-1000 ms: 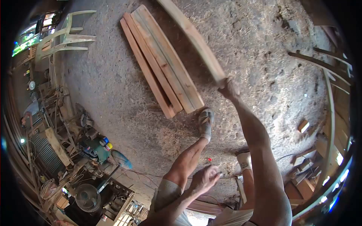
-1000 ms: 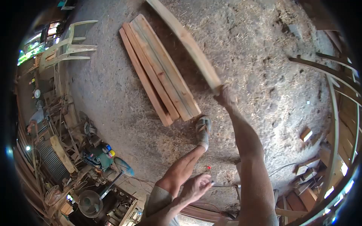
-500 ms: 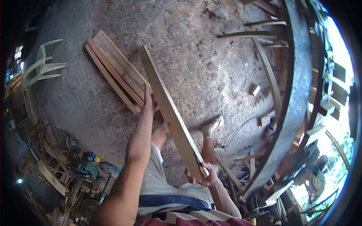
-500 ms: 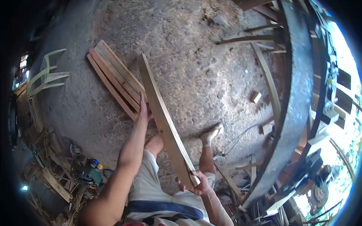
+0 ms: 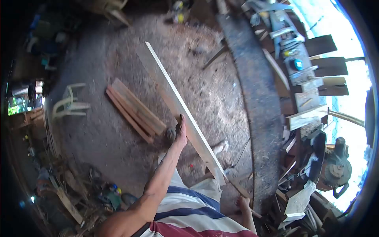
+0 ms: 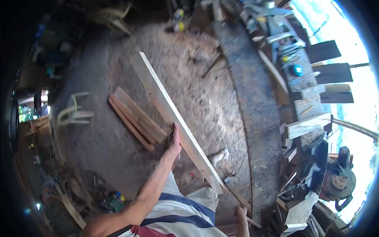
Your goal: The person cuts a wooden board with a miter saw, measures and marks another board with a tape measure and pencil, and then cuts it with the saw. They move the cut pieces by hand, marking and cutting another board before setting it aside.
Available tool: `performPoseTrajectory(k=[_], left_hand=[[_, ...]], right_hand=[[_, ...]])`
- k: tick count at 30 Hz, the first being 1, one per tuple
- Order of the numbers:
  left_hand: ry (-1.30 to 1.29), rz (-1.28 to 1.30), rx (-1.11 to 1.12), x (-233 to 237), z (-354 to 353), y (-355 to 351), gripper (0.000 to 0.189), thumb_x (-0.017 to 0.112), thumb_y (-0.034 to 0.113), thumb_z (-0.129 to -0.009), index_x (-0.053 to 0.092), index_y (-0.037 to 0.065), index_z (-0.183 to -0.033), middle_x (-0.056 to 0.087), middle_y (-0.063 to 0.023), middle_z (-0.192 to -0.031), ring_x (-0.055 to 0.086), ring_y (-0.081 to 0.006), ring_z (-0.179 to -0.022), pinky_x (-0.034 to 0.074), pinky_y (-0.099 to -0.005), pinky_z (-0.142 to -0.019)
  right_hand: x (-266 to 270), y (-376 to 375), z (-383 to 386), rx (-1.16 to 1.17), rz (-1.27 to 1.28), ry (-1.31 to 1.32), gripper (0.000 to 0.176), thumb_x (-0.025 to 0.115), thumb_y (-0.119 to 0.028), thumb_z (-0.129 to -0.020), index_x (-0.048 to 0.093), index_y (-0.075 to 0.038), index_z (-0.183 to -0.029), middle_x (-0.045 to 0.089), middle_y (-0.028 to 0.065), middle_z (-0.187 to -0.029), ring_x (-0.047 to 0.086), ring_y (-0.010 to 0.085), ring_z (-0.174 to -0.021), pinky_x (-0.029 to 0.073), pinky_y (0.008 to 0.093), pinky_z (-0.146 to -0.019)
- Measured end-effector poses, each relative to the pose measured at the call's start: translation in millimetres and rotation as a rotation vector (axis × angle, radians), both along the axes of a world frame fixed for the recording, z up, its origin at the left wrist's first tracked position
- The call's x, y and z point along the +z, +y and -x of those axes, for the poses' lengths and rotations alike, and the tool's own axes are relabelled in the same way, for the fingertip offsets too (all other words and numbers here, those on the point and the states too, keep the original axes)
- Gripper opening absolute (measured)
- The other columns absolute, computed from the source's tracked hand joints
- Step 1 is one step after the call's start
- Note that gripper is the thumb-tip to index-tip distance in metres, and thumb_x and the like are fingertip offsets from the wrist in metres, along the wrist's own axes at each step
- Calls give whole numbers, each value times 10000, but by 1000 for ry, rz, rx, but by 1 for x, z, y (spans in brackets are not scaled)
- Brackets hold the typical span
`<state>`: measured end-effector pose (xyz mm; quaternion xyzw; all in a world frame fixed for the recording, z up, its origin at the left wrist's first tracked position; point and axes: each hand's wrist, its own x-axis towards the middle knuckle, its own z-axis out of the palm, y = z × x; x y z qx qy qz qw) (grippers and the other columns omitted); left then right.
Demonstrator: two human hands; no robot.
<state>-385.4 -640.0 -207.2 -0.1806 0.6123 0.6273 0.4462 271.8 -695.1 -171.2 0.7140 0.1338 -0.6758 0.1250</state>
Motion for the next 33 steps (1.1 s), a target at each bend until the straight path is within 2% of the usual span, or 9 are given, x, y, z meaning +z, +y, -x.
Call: performPoseTrajectory(k=[4,8,9,14,23,26,28,31,33], left_hand=[[167,-93,-86,67,0,106,1169,551,906,-935,417,-26,-1626,571,-143,-1524,565,-264,-1371,460,-427,-1167],[520,-171,-205,123,13,200,1064,457,884,-996,501,-8,-1574,708,-133,-1220,668,-237,-1104,531,-379,-988],[542,-135,-283,105,28,219,841,441,713,-1105,475,56,-1628,722,-158,-1077,675,-258,-945,530,-405,-848],[1926,-90,-703,122,30,297,486,406,344,-1197,421,161,-1647,700,-205,-951,558,-291,-663,453,-453,-640],[932,-360,-1525,162,-10,338,561,526,585,-1122,658,40,-1125,616,-59,-749,489,-160,-660,403,-389,-609],[883,-358,-1794,196,-65,325,803,587,783,-1018,586,24,-760,520,46,-673,464,-86,-705,378,-345,-595],[770,-317,-1915,195,-81,330,792,633,762,-1006,641,2,-786,542,52,-682,451,-74,-681,361,-320,-581],[626,-176,-2087,224,-122,338,721,688,675,-1019,694,-7,-784,559,72,-695,451,-52,-666,371,-313,-564],[577,-110,-2180,266,-170,346,699,678,647,-1037,706,-5,-787,559,74,-688,456,-51,-657,388,-326,-555]], right_hand=[[89,63,103,19,-196,86,391,674,-229,-1051,673,32,-1342,723,84,-920,718,216,-776,587,326,-651],[118,123,122,108,-493,362,454,683,-250,-1060,669,28,-1418,780,117,-1016,763,200,-876,616,347,-706],[130,140,123,113,-587,379,456,680,-263,-1068,666,24,-1422,780,115,-1019,758,181,-874,614,336,-717],[175,212,109,13,-868,315,408,681,-257,-1065,682,13,-1371,751,61,-974,684,125,-795,563,296,-689],[245,268,105,-197,-1274,90,444,701,-297,-1077,644,-24,-1423,686,9,-887,646,91,-791,529,284,-644],[256,251,108,-453,-1263,42,917,743,-449,-1055,242,-54,-1713,732,126,-1093,747,171,-900,612,302,-717],[258,254,94,-590,-1263,74,1166,771,-524,-1019,-21,-99,-1761,702,190,-1242,764,206,-891,641,321,-717],[234,253,66,-705,-1321,-6,1163,789,-540,-1000,36,-73,-1754,732,147,-1127,757,186,-871,597,316,-669],[203,251,46,-923,-1251,-12,959,790,-523,-1003,287,-93,-1698,736,123,-1119,762,192,-875,607,337,-634]])
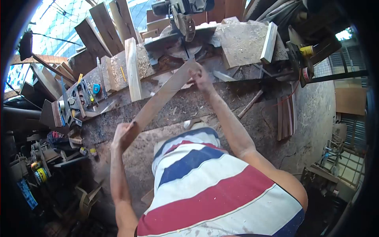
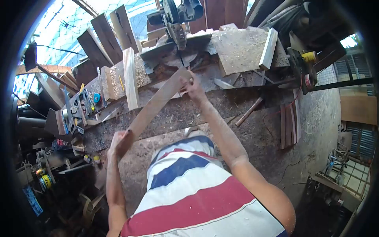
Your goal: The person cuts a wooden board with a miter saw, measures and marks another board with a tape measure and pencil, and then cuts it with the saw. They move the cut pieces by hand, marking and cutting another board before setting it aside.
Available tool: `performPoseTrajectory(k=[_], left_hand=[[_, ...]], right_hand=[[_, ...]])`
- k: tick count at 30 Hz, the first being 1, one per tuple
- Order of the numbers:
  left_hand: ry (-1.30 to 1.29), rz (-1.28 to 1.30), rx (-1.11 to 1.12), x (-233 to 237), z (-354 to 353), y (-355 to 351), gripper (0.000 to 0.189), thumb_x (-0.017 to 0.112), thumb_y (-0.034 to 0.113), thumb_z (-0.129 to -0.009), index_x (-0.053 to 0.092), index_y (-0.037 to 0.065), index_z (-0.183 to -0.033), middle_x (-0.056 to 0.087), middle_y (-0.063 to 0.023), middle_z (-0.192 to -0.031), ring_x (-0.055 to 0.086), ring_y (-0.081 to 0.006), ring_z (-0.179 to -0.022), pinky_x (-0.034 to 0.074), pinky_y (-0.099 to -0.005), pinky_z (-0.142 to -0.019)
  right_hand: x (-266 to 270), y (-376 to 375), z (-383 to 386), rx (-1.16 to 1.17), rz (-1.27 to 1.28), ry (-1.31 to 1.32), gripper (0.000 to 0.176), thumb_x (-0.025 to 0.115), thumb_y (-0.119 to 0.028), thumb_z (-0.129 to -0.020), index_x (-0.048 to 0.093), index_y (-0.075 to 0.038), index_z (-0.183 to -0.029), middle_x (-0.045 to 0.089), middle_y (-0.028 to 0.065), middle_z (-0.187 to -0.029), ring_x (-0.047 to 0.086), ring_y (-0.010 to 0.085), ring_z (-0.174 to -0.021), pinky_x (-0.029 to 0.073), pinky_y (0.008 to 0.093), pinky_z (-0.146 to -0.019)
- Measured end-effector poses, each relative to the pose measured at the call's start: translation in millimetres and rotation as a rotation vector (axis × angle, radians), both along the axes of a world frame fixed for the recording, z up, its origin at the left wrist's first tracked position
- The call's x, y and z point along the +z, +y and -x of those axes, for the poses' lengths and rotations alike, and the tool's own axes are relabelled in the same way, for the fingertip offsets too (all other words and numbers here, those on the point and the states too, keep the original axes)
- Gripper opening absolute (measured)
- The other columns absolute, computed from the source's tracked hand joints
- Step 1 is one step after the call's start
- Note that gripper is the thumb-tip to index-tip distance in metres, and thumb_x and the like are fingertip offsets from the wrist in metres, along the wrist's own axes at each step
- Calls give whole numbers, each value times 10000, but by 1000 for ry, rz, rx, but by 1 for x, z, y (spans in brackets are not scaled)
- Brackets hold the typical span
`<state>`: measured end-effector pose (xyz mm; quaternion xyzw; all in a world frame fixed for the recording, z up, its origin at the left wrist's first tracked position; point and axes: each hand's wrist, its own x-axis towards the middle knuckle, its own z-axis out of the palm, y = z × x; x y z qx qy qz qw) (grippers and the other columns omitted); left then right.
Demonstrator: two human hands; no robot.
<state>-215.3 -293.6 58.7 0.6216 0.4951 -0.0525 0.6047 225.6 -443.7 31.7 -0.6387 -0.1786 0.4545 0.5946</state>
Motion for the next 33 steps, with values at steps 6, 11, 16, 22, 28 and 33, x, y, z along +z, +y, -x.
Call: performPoseTrajectory(k=[6,11,16,22,28,33], left_hand=[[307,-596,-455,-6,-80,87,793,701,792,-907,809,8,-861,753,-220,-760,731,-365,-681,565,-484,-674],[288,-1087,-545,2,-124,153,788,789,850,-759,726,73,-878,770,-178,-820,781,-376,-787,618,-500,-765],[300,-1316,-645,-44,-128,223,597,838,610,-845,714,101,-1132,787,-136,-1080,765,-327,-983,571,-490,-851],[172,-1523,-426,-87,-128,221,725,884,373,-833,661,148,-1486,652,-132,-1547,630,-296,-1399,474,-480,-1098],[89,-1339,-574,-86,-111,248,955,871,571,-826,515,132,-1595,506,-122,-1670,439,-326,-1572,303,-556,-1301],[84,-1256,-563,-95,-110,281,902,926,475,-770,544,77,-1483,572,-134,-1572,476,-329,-1535,355,-522,-1273]], right_hand=[[-54,10,-65,-91,97,91,583,765,-465,-1032,599,-126,-1475,728,70,-1198,757,186,-912,620,336,-665],[-60,28,-102,-46,125,92,648,782,-536,-989,598,-155,-1479,708,83,-1172,741,187,-918,621,323,-648],[-28,51,-106,-53,186,203,734,777,-656,-948,625,-174,-1480,700,81,-1105,728,155,-828,595,300,-589],[-56,76,-88,-188,170,-40,567,772,-419,-1045,642,-155,-1530,730,39,-927,667,88,-634,515,232,-485],[-74,79,-92,-134,255,-346,478,778,-338,-1042,704,-159,-1479,702,9,-786,630,68,-626,494,298,-547],[-84,121,-109,-94,360,-561,336,790,-357,-1015,812,-83,-1209,746,69,-770,674,144,-639,531,376,-640]])
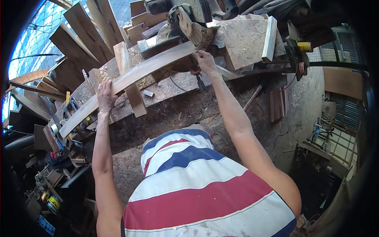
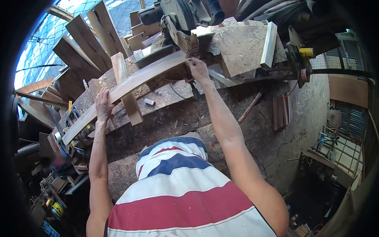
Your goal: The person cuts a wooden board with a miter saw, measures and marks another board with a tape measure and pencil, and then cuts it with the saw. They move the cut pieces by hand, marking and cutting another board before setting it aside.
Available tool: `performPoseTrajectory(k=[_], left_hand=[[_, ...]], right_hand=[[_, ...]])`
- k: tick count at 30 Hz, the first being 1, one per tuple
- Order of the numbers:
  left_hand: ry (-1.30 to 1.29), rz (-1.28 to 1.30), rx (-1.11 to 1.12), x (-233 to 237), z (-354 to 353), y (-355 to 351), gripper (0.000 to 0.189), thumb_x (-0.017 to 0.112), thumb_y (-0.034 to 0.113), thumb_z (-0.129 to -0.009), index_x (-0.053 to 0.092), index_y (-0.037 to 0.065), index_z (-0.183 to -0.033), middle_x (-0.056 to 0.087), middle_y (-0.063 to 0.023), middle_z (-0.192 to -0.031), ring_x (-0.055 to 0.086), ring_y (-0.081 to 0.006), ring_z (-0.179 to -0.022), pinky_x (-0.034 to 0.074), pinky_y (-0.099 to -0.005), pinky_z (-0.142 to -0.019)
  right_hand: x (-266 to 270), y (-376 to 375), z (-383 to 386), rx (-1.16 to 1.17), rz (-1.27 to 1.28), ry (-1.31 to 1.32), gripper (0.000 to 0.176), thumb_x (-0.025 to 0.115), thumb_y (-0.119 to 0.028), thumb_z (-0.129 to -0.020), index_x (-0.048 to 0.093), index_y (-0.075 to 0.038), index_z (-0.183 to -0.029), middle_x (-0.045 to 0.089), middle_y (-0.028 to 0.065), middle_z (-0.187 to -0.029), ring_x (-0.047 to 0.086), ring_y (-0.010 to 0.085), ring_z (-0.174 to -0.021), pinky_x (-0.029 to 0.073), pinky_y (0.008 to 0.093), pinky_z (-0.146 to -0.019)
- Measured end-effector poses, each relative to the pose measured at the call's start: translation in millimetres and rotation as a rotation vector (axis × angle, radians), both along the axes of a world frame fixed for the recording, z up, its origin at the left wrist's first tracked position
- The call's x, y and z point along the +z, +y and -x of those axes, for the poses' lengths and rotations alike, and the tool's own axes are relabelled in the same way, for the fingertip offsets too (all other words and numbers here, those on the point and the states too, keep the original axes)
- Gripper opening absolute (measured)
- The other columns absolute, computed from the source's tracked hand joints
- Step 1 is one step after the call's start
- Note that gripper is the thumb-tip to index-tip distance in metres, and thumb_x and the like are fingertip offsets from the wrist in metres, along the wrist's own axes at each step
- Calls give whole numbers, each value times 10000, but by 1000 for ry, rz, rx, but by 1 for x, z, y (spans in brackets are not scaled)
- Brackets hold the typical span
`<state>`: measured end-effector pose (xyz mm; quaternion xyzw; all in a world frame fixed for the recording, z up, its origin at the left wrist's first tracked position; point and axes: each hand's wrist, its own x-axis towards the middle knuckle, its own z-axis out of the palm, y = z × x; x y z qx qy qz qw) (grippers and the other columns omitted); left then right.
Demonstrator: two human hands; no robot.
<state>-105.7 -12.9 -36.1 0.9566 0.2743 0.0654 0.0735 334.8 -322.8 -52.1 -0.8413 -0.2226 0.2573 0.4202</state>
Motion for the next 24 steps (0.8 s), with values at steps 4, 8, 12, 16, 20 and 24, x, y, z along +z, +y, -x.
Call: performPoseTrajectory(k=[4,8,12,16,20,24], left_hand=[[12,15,27,4,-9,35,865,938,389,-743,567,72,-1457,594,-132,-1542,494,-327,-1514,410,-492,-1225],[42,67,46,9,-10,38,870,936,454,-751,583,75,-1450,612,-143,-1520,503,-346,-1500,416,-509,-1218],[1,10,3,32,-49,20,874,929,505,-768,588,72,-1446,617,-167,-1512,508,-373,-1490,399,-520,-1235],[-13,127,-112,33,-148,-19,936,915,600,-773,599,31,-1445,628,-204,-1492,544,-365,-1450,390,-500,-1252],[110,151,-91,4,-184,-17,896,889,641,-769,595,50,-1376,731,-176,-1250,702,-355,-1213,563,-474,-1037],[36,204,-85,5,-183,-14,906,911,608,-753,589,62,-1400,764,-176,-1154,755,-366,-1089,615,-484,-933]], right_hand=[[-22,28,-12,-8,110,72,320,790,-340,-1027,795,-78,-1210,672,1,-724,582,80,-596,469,313,-556],[-21,31,-6,-21,-12,60,300,768,-340,-1037,796,-94,-1207,672,3,-714,592,85,-596,471,320,-562],[-42,31,-9,-22,-13,-75,294,753,-349,-1045,797,-108,-1209,673,4,-713,593,87,-583,477,328,-565],[-34,32,-5,-6,2,26,278,739,-333,-1055,801,-106,-1203,677,-3,-721,588,86,-561,481,311,-566],[-25,34,-7,-22,-53,130,265,747,-314,-1051,797,-83,-1171,681,3,-740,584,74,-556,471,287,-549],[-7,34,-6,-13,-125,137,314,807,-327,-998,781,-17,-1039,719,55,-718,653,136,-583,509,338,-584]])
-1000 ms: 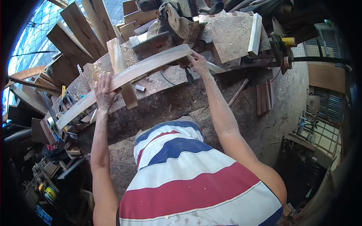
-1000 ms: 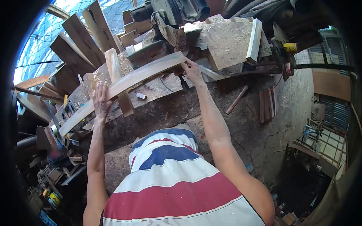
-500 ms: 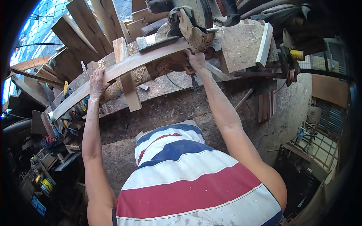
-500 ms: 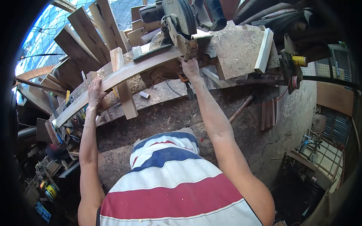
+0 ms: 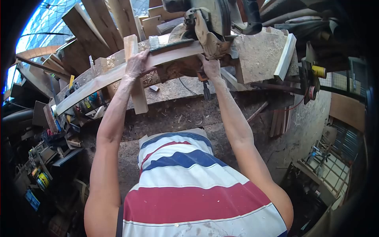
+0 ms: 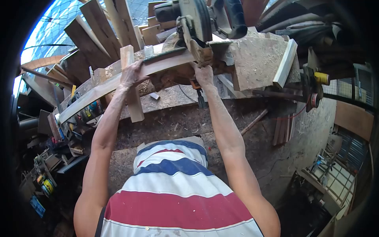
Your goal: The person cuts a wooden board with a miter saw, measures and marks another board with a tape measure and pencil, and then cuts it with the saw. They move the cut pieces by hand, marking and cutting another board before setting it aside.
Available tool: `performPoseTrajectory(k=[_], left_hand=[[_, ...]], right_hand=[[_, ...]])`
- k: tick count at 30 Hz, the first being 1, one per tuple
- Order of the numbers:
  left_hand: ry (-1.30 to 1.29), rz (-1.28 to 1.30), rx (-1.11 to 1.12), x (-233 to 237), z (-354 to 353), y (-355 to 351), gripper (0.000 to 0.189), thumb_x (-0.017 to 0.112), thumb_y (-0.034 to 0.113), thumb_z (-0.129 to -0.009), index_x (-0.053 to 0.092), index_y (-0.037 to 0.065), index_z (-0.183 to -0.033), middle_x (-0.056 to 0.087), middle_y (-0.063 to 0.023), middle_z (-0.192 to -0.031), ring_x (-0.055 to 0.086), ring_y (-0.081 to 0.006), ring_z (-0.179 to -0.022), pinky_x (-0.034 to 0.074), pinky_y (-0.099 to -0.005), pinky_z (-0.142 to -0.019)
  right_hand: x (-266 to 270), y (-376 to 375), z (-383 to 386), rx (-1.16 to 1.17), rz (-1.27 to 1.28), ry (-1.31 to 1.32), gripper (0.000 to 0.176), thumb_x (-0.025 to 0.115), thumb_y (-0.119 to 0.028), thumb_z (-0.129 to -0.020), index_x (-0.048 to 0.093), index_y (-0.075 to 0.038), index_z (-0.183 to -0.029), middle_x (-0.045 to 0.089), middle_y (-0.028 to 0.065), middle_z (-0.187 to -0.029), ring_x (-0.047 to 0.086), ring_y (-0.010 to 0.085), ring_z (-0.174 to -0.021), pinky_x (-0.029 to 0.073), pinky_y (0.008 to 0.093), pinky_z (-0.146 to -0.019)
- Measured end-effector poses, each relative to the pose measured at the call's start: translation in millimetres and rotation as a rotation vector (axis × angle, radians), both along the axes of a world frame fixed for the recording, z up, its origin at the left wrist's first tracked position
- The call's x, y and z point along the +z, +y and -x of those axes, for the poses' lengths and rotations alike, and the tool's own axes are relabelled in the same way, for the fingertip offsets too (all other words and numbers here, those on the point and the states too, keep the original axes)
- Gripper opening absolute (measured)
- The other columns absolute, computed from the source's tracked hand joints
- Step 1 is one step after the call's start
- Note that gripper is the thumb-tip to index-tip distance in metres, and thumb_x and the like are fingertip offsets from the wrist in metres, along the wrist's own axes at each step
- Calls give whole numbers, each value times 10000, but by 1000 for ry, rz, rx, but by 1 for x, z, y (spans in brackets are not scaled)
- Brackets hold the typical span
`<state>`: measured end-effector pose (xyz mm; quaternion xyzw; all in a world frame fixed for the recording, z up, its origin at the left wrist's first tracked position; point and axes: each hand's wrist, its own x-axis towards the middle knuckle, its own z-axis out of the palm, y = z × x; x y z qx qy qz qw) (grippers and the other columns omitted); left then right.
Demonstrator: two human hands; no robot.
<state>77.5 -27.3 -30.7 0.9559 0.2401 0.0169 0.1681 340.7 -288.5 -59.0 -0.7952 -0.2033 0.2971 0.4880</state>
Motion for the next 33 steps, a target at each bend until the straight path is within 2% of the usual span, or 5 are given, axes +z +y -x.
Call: performPoseTrajectory(k=[5,11,15,18,33], left_hand=[[50,33,38,10,0,-5,874,924,572,-748,600,76,-1390,773,-192,-1132,755,-398,-1072,611,-511,-931],[69,65,48,21,-1,-4,830,925,552,-751,617,100,-1376,778,-213,-1131,749,-418,-1089,602,-529,-928],[64,94,43,17,4,-3,885,918,550,-755,596,107,-1449,769,-192,-1224,746,-402,-1120,603,-510,-958],[-10,60,27,11,11,-2,877,916,540,-758,597,104,-1448,746,-169,-1311,732,-380,-1179,599,-501,-989],[-11,101,51,10,9,-3,858,935,539,-744,598,105,-1403,759,-172,-1235,734,-367,-1168,585,-492,-1000]], right_hand=[[46,-53,-53,-107,-2,186,262,654,-214,-1074,735,14,-1171,771,117,-889,711,149,-666,537,306,-557],[316,11,-108,-46,-266,-21,413,638,-423,-1087,697,-35,-1213,791,107,-941,762,163,-799,594,313,-701],[246,133,-175,-272,211,-1397,660,525,-623,-1108,714,9,-1120,752,126,-831,763,213,-716,627,390,-682],[325,108,-112,27,151,-540,518,627,-475,-1093,711,28,-1188,793,172,-939,805,235,-801,649,379,-691],[260,21,-43,-173,-120,-335,406,622,-437,-1109,618,-61,-1263,700,60,-769,628,97,-540,461,262,-460]])
